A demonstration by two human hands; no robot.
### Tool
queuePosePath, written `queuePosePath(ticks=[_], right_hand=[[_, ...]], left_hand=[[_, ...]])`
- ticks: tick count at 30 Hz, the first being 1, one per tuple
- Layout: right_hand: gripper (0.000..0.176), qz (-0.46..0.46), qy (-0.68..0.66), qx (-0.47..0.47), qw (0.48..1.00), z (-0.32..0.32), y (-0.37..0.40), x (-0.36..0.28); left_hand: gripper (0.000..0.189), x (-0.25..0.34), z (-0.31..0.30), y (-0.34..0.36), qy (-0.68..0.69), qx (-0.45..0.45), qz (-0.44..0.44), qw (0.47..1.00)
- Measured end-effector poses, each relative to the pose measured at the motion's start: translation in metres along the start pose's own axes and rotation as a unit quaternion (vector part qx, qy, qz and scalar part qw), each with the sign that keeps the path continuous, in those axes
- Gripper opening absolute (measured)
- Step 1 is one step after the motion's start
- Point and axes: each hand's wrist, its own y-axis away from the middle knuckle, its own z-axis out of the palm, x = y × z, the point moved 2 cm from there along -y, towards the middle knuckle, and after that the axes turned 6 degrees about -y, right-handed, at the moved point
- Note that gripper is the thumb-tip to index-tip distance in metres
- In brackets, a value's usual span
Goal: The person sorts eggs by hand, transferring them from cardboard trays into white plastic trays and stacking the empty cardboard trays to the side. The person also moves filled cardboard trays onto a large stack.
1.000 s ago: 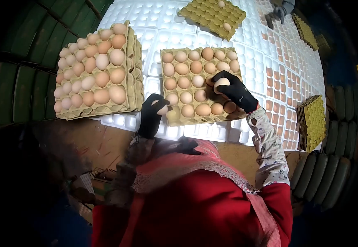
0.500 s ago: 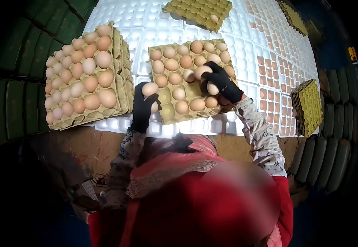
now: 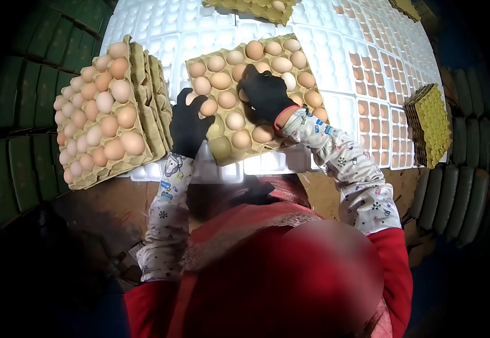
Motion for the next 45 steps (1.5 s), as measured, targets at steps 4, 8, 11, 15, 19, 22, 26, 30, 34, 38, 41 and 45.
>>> queuePosePath(ticks=[4,8,11,15,19,22,26,30,34,38,41,45], right_hand=[[0.035,-0.034,-0.383,-0.124,0.915,-0.058,0.005,0.023],[0.043,0.186,-0.722,-0.161,0.646,-0.084,0.035,0.059],[0.05,0.195,-0.807,-0.175,0.529,-0.08,0.053,0.093],[0.04,0.179,-0.809,-0.104,0.55,-0.07,0.056,0.127],[0.029,0.112,-0.8,-0.01,0.589,-0.092,0.074,0.156],[0.041,0.067,-0.747,-0.002,0.662,-0.08,0.086,0.191],[0.037,-0.012,-0.982,-0.126,0.138,-0.057,0.086,0.232],[0.045,0.257,-0.816,0.097,0.508,-0.099,0.113,0.279],[0.039,0.283,-0.732,0.273,0.556,-0.133,0.136,0.375],[0.048,0.315,-0.078,0.314,0.892,-0.14,0.137,0.484],[0.046,0.377,-0.018,0.225,0.898,-0.139,0.124,0.515],[0.034,0.214,-0.139,0.246,0.935,-0.136,0.092,0.518]], left_hand=[[0.031,0.0,0.003,0.0,0.143,0.053,-0.057,0.987],[0.046,0.014,-0.003,-0.01,-0.116,-0.073,-0.034,0.99],[0.049,0.026,-0.001,-0.025,-0.234,-0.131,-0.014,0.963],[0.046,0.008,0.002,-0.034,-0.182,-0.146,0.024,0.972],[0.049,0.039,0.001,-0.04,-0.256,-0.176,0.045,0.949],[0.051,0.033,0.005,-0.033,-0.21,-0.174,0.044,0.961],[0.054,-0.003,0.01,-0.023,-0.145,-0.16,0.03,0.976],[0.042,-0.001,0.008,-0.026,-0.124,-0.125,0.077,0.981],[0.041,0.012,-0.009,-0.034,0.144,-0.057,-0.176,0.972],[0.041,0.137,0.044,-0.117,0.21,-0.094,-0.128,0.965],[0.043,0.241,0.13,-0.194,0.194,-0.228,-0.023,0.954],[0.044,0.322,0.266,-0.259,0.083,-0.201,0.231,0.948]])
